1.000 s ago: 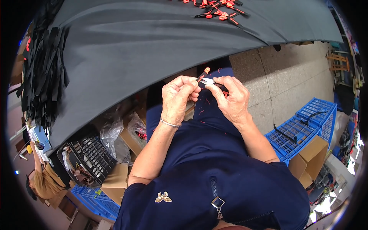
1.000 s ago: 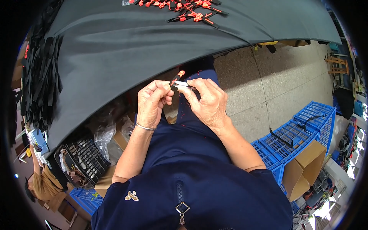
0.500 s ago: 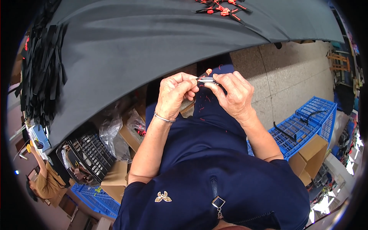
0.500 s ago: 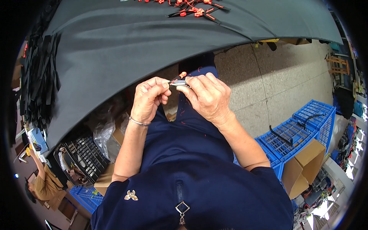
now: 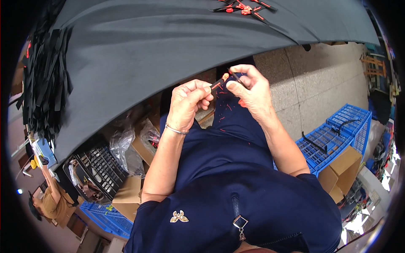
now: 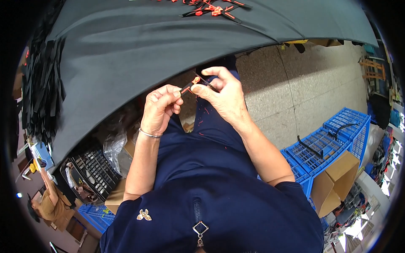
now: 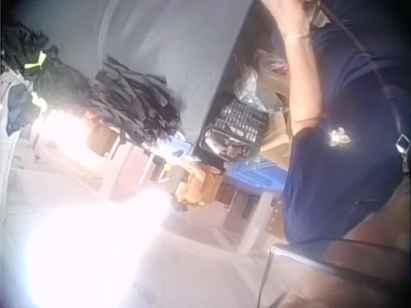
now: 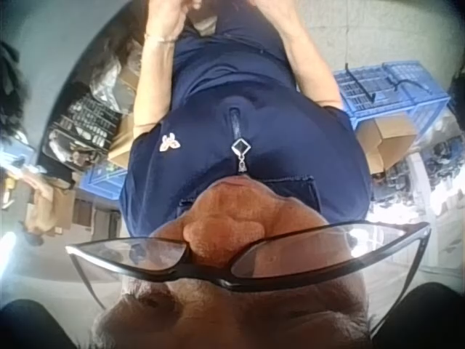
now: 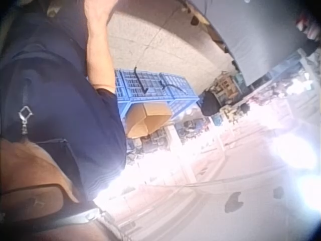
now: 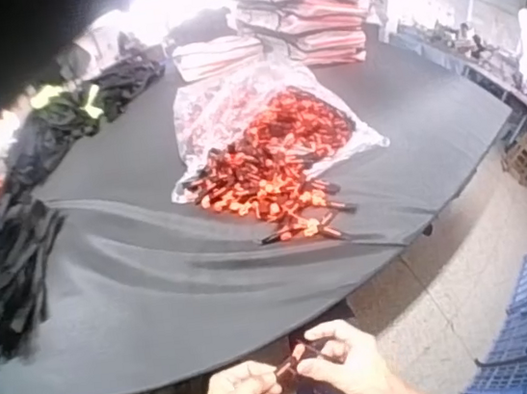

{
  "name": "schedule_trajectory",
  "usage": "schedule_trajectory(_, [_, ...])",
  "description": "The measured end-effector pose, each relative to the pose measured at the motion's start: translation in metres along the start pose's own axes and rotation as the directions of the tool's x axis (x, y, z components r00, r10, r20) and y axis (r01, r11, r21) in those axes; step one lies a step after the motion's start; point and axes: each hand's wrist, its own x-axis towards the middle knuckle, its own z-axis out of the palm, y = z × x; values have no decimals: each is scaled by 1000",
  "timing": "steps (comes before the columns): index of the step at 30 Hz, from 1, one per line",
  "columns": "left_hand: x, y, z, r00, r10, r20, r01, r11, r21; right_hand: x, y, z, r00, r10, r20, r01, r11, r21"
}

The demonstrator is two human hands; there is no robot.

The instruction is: Assembling small red components onto black fabric straps using small hand tools.

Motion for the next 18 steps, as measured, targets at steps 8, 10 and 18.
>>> schedule_trajectory(8, [-11,-8,13,773,618,144,-492,440,752,11,5,11,964,194,180,-220,965,140])
schedule_trajectory(10, [-9,-12,13,832,554,43,-451,628,634,11,7,9,977,108,185,-133,983,128])
schedule_trajectory(18, [-4,-17,0,1000,27,-11,-26,996,90,11,19,9,992,-47,119,39,997,67])
